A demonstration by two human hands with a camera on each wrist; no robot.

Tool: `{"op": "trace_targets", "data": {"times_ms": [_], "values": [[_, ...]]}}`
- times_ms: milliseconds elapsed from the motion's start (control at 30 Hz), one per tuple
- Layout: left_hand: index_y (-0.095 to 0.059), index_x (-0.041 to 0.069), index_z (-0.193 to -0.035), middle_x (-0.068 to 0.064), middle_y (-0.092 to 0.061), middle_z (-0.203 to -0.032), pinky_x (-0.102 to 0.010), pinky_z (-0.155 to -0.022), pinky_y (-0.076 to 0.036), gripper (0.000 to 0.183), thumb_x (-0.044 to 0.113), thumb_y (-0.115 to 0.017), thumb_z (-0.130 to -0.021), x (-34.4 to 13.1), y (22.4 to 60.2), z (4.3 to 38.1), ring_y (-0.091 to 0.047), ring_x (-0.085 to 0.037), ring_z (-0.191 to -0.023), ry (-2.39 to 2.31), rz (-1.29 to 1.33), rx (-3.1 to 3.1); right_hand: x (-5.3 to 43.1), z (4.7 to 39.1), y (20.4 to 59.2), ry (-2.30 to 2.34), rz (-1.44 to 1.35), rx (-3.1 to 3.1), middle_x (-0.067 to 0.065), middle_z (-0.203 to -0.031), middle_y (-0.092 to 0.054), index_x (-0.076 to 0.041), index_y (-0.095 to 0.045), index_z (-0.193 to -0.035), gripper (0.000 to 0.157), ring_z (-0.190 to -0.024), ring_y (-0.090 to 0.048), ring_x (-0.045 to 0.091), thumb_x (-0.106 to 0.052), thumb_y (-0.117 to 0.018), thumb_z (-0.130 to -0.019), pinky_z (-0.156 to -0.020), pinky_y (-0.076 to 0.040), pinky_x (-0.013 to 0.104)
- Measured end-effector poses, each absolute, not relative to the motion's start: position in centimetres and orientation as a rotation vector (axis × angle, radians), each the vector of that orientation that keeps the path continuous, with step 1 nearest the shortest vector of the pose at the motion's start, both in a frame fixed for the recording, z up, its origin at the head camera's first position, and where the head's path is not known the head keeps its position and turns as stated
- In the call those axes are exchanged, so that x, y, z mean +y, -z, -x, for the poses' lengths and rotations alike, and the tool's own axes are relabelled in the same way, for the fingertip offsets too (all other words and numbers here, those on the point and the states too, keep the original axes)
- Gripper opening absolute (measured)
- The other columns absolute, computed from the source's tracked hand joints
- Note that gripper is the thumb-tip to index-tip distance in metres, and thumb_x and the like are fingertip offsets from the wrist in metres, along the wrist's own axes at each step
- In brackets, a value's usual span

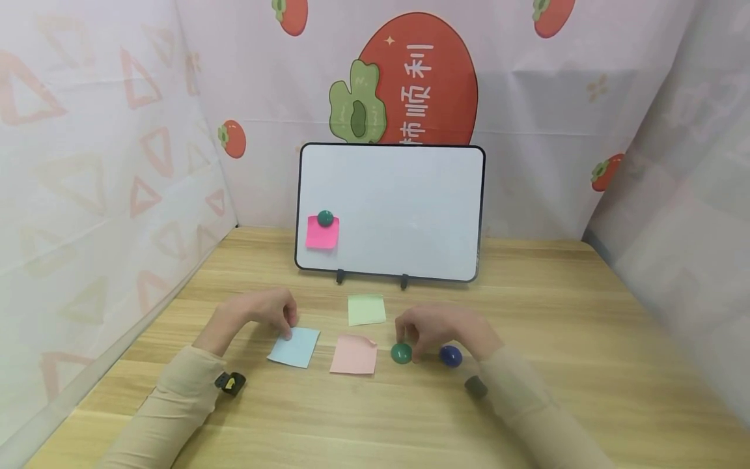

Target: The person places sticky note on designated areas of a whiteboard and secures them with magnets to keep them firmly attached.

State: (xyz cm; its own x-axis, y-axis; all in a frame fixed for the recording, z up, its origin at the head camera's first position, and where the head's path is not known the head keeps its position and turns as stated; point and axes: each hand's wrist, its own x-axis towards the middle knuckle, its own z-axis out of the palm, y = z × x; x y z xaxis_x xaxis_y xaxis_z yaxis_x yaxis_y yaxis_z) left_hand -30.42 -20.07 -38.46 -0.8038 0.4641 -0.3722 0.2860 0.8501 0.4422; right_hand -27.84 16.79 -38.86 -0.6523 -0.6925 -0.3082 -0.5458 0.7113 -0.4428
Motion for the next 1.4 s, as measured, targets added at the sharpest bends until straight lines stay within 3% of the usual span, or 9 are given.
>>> {"op": "trace_targets", "data": {"times_ms": [200,700,1200,1400], "values": [[-0.065,0.012,-0.068,0.005,-0.053,-0.062,-0.022,-0.053,-0.033,0.021,0.008,-0.085,-0.075,-20.13,38.68,30.51,-0.044,-0.008,-0.056,-0.512,-0.552,2.546,16.70,27.77,38.90,0.426,0.939,2.455,-0.007,-0.088,-0.059,-0.031,-0.066,-0.103,0.034,-0.081,-0.053,0.011,-0.026,-0.087,-0.076,-0.073,-0.047,0.028],[-0.066,0.012,-0.070,0.005,-0.054,-0.064,-0.023,-0.056,-0.034,0.019,0.008,-0.083,-0.077,-20.31,38.47,30.45,-0.045,-0.009,-0.059,-0.511,-0.559,2.522,16.41,27.63,38.98,0.429,0.997,2.447,-0.008,-0.081,-0.059,-0.027,-0.067,-0.097,0.021,-0.074,-0.052,0.007,-0.023,-0.080,-0.081,-0.067,-0.044,0.024],[-0.066,0.008,-0.082,-0.001,-0.059,-0.074,-0.023,-0.058,-0.043,0.016,0.004,-0.081,-0.078,-20.29,38.39,30.67,-0.056,-0.013,-0.063,-0.589,-0.565,2.488,16.19,27.53,38.76,0.418,1.060,2.460,-0.006,-0.079,-0.059,-0.021,-0.070,-0.104,0.023,-0.068,-0.049,0.004,-0.023,-0.077,-0.083,-0.063,-0.042,0.021],[-0.065,0.009,-0.078,0.000,-0.059,-0.071,-0.023,-0.059,-0.043,0.016,0.004,-0.080,-0.078,-20.41,38.55,30.83,-0.055,-0.012,-0.062,-0.592,-0.566,2.498,16.22,27.58,38.68,0.414,1.078,2.461,-0.007,-0.078,-0.059,-0.021,-0.071,-0.105,0.023,-0.068,-0.048,0.003,-0.023,-0.077,-0.083,-0.062,-0.041,0.021]]}}
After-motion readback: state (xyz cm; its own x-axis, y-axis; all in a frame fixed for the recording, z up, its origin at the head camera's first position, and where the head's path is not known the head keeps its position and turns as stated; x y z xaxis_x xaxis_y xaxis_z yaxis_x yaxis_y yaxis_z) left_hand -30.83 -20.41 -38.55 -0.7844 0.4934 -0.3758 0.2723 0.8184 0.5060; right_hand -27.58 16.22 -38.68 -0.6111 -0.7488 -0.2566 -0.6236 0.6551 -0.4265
